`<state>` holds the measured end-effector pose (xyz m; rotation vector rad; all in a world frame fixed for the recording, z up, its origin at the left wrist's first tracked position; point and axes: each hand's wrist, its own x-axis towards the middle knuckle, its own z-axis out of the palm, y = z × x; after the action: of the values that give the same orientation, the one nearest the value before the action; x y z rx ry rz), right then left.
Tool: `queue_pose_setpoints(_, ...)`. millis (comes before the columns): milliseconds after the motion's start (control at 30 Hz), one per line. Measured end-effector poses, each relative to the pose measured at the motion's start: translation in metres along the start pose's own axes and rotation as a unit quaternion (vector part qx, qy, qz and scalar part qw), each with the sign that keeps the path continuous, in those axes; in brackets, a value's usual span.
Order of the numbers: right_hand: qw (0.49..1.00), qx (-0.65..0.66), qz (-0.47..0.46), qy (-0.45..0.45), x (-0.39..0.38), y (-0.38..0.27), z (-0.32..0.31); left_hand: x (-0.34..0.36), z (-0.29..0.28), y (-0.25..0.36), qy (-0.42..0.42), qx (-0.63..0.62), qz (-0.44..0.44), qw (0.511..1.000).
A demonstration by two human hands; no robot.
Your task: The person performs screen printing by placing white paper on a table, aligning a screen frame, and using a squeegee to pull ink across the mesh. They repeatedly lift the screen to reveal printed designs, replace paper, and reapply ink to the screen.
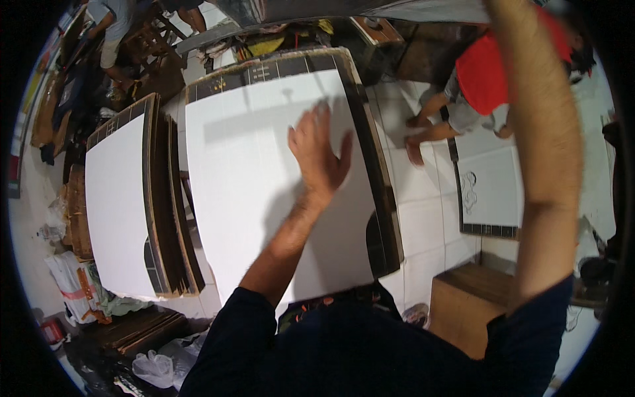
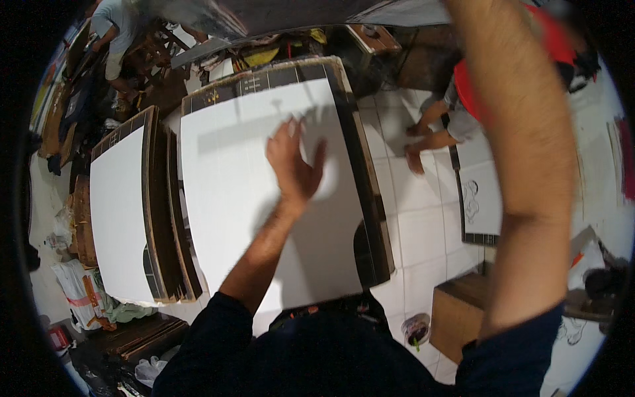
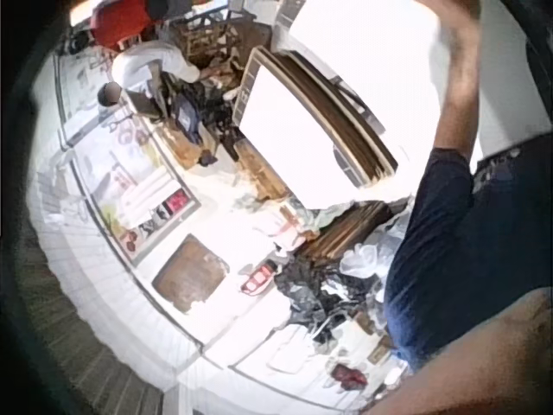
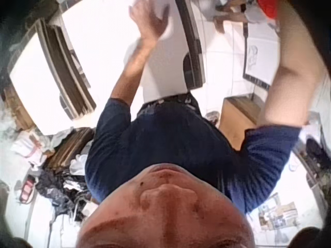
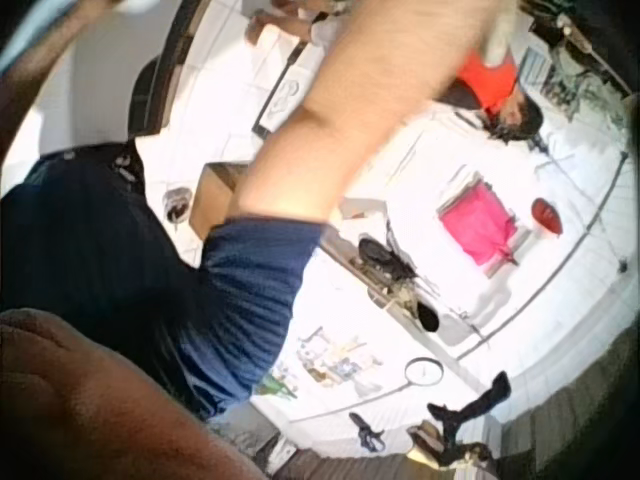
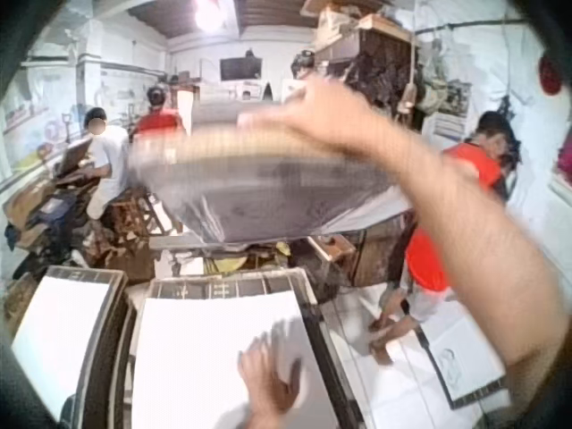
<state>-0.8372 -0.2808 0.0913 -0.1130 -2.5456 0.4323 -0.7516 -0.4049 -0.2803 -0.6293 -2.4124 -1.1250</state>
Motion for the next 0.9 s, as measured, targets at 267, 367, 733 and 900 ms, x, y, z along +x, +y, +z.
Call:
queue_pose_setpoints(267,0.971,-0.046,-0.204,0.115,-0.267,0.089,0.118,-0.063,-0.129,0.074,0.097,-0.653,-0.419,0.624)
queue_pose_setpoints(367,0.99,-0.038,-0.136,-0.02,-0.366,0.097,0.166,-0.124,-0.091,0.032,0.074,-0.562,-0.632,0.529)
queue_pose_setpoints(733,0.982,0.003,-0.074,-0.175,-0.402,0.133,0.248,-0.24,-0.064,-0.085,-0.119,0.08,-0.235,0.961)
queue_pose_setpoints(900,0.987,0.002,-0.106,-0.117,-0.312,0.151,0.291,-0.226,-0.048,-0.099,-0.135,0.107,-0.094,0.981)
